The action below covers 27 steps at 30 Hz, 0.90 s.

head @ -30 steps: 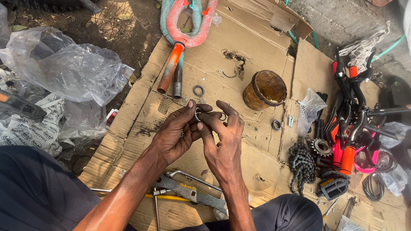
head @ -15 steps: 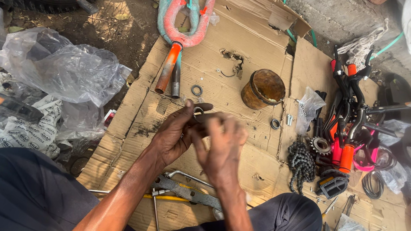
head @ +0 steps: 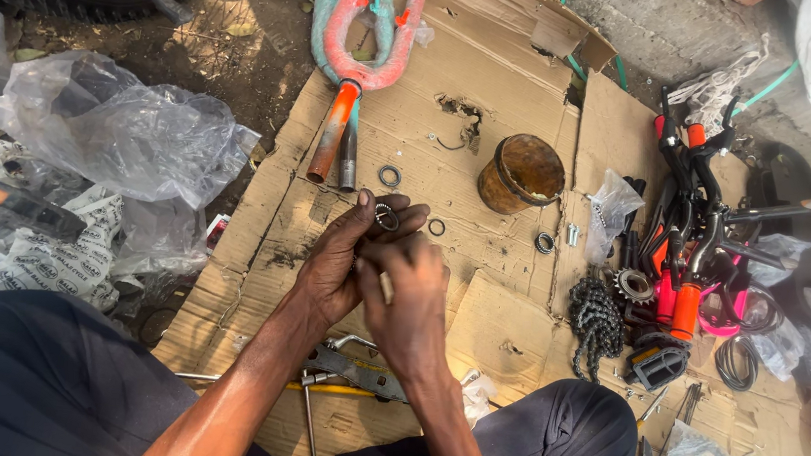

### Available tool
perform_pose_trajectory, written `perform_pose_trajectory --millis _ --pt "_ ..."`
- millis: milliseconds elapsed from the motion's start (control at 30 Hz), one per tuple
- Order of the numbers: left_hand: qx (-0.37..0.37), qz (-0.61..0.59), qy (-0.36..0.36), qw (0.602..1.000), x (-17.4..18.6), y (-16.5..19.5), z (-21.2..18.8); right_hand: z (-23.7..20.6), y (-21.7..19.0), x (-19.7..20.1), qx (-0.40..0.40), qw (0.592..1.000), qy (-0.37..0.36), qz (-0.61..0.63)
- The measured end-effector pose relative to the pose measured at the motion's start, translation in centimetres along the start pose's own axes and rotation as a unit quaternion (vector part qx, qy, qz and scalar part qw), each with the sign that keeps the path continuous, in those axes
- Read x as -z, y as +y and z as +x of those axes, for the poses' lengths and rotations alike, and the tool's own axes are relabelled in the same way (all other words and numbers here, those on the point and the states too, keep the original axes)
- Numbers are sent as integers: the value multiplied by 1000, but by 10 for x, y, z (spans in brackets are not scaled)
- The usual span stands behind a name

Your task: The person sits on a cardboard sheet and assembles small ball bearings into metal bearing races by hand. They pick up bearings from a plastic bag, place them into the races, and then handle two bicycle forks, inserting a metal tube into each fork's steerer tube.

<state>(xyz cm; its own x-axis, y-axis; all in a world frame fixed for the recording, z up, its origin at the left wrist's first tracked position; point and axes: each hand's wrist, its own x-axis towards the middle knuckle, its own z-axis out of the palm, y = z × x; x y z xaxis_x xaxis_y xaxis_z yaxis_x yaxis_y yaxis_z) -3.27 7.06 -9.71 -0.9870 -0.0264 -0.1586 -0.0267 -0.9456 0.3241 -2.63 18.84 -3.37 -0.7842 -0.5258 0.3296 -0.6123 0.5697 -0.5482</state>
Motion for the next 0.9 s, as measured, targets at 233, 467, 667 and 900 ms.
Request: perform_pose_trajectory --millis 233,467,667,900 --pt "-14 -8 -15 1000 9 -5 3 8 4 13 -28 994 98 41" --pt "-10 4 -23 1000 8 -6 2 12 7 13 -93 989 76 87" --pt "5 -15 -16 1000 3 -3 0 9 14 20 -120 978 83 146" --pt "-1 -4 -40 999 9 -5 3 11 22 20 -76 994 31 71"
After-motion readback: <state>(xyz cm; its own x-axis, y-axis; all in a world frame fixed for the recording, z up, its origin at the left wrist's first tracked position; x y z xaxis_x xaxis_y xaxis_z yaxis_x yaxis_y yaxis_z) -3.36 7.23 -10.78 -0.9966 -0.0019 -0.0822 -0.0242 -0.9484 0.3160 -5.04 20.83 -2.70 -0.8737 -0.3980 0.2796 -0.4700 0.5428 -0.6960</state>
